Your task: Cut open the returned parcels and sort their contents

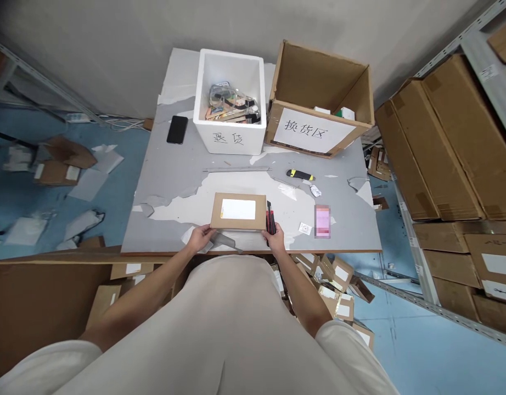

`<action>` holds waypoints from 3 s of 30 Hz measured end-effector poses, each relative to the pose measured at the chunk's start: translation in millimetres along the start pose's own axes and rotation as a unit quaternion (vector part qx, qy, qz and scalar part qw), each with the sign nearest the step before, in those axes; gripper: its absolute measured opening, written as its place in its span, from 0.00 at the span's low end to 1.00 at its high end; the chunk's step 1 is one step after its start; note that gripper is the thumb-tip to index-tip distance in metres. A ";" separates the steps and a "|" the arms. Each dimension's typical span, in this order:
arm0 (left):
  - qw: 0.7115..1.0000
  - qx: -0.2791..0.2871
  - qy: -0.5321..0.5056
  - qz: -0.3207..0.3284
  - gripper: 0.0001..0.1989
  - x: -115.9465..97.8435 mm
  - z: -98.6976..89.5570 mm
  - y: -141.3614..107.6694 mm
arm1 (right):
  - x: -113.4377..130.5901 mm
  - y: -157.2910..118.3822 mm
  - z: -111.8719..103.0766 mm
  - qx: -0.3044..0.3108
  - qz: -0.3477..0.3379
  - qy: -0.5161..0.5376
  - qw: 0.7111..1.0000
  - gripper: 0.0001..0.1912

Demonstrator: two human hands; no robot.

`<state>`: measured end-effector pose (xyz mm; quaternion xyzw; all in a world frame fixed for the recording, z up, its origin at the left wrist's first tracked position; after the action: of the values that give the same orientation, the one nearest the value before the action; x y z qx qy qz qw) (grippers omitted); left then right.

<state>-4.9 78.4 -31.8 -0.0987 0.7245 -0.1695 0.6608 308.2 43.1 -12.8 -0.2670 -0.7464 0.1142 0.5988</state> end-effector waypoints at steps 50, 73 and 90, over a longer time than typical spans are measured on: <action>0.902 0.114 0.261 0.325 0.21 -80.5 72.2 14.0 | 172.4 12.6 113.2 0.274 -0.402 -0.711 0.507 0.37; 0.911 0.109 0.269 0.294 0.24 -75.4 72.8 23.3 | 157.2 16.0 -57.7 0.185 -0.280 -0.781 0.526 0.44; 0.918 -0.016 0.283 0.276 0.29 -159.5 34.9 63.5 | 34.4 0.5 -16.9 -0.011 -0.019 0.021 1.000 0.29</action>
<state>51.9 191.6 89.3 0.1466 0.8825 0.0103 0.4468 319.7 59.4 19.9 -0.2615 -0.7399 0.0895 0.6133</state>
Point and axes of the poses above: each hand's wrist, its own y-axis towards the middle knuckle, its own z-axis out of the palm, x = y × z, the point moved 10 cm from there along y, towards the middle knuckle, and after that the axes turned 14 degrees about -y, right-handed, at the moved point
